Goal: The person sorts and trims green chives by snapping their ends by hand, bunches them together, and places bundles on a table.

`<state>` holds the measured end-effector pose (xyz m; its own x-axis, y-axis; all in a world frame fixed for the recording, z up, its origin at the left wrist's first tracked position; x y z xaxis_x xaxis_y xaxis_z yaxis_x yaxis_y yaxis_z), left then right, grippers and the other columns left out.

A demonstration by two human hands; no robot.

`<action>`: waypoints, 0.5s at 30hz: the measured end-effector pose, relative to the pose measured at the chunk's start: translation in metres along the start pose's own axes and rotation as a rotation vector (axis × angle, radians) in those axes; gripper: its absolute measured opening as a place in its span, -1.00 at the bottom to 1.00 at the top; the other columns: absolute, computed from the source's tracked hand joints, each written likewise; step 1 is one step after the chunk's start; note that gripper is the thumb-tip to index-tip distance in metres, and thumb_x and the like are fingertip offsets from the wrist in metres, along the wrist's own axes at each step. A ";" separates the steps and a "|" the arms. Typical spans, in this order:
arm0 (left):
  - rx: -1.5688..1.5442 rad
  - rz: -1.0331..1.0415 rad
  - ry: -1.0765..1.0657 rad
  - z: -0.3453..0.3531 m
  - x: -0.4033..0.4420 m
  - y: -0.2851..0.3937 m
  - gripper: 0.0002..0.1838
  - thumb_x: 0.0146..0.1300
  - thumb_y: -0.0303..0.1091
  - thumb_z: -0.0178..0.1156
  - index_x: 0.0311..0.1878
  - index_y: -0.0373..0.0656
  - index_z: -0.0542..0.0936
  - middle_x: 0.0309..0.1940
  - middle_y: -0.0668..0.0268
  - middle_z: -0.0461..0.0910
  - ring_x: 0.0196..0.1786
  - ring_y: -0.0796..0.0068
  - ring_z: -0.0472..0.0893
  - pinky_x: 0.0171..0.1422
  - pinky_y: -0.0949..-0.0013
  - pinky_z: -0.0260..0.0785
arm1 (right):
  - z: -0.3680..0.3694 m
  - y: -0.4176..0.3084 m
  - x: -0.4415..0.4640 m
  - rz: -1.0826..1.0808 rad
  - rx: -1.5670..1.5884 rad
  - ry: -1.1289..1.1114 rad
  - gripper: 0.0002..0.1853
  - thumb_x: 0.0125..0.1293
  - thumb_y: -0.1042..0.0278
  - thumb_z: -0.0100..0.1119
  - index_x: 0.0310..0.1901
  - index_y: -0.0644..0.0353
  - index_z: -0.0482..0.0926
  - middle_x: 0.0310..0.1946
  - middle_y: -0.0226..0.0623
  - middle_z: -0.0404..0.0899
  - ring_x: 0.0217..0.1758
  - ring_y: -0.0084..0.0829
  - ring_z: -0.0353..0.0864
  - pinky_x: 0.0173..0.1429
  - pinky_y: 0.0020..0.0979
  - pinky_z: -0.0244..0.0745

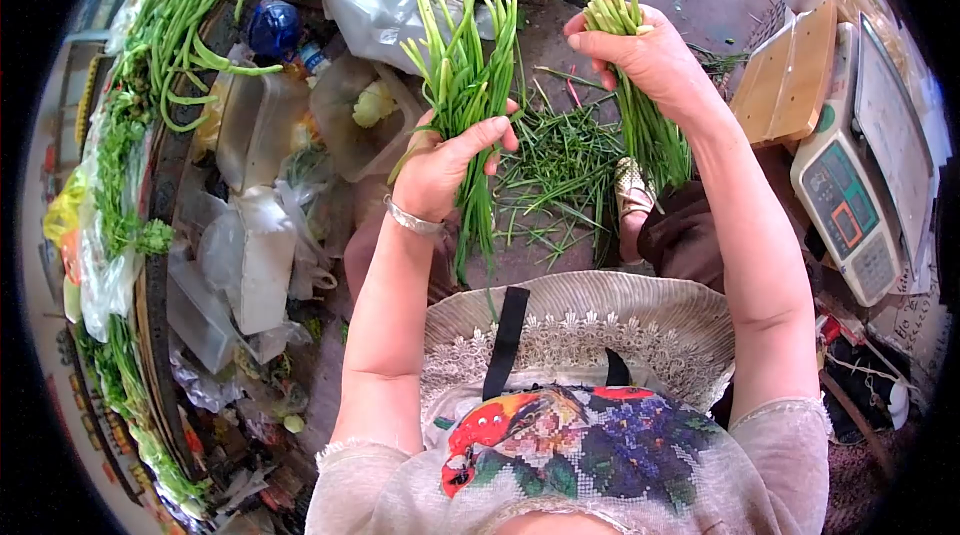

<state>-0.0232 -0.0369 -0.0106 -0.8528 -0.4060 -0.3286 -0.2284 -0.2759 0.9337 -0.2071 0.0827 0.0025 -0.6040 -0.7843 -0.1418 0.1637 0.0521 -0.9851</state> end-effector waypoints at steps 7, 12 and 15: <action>-0.004 -0.041 -0.161 0.015 -0.004 0.004 -0.70 0.30 -0.33 0.21 0.01 -0.32 0.55 -0.45 0.20 0.61 -0.50 0.47 0.49 -0.50 0.46 0.27 | 0.015 0.000 0.001 0.026 0.179 -0.164 -0.79 0.23 0.29 0.30 -0.21 0.25 0.62 -0.60 -0.47 0.48 -0.56 -0.60 0.45 -0.43 -0.51 0.36; -0.022 -0.043 -0.142 0.022 -0.005 0.004 -0.70 0.28 -0.35 0.23 0.02 -0.31 0.55 -0.38 0.13 0.65 -0.46 0.44 0.53 -0.49 0.43 0.32 | 0.020 0.007 0.005 0.025 0.279 -0.214 -0.82 0.21 0.27 0.33 -0.31 0.19 0.60 -0.59 -0.45 0.50 -0.57 -0.57 0.47 -0.43 -0.47 0.38; -0.119 -0.041 0.036 0.009 -0.004 0.006 -0.70 0.25 -0.42 0.27 0.02 -0.31 0.56 -0.34 0.09 0.65 -0.51 0.45 0.52 -0.46 0.44 0.33 | 0.016 0.003 0.003 0.035 0.239 -0.149 -0.85 0.19 0.29 0.33 -0.33 0.16 0.60 -0.61 -0.44 0.51 -0.58 -0.56 0.45 -0.45 -0.47 0.34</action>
<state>-0.0254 -0.0291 -0.0027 -0.8261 -0.4225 -0.3729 -0.2035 -0.3933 0.8966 -0.1966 0.0706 0.0003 -0.4762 -0.8678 -0.1416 0.3724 -0.0531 -0.9265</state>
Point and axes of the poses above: each hand's wrist, its own x-axis towards the middle knuckle, its own z-axis out of the palm, y = z × x, the point moved 6 cm from there along x, towards the middle knuckle
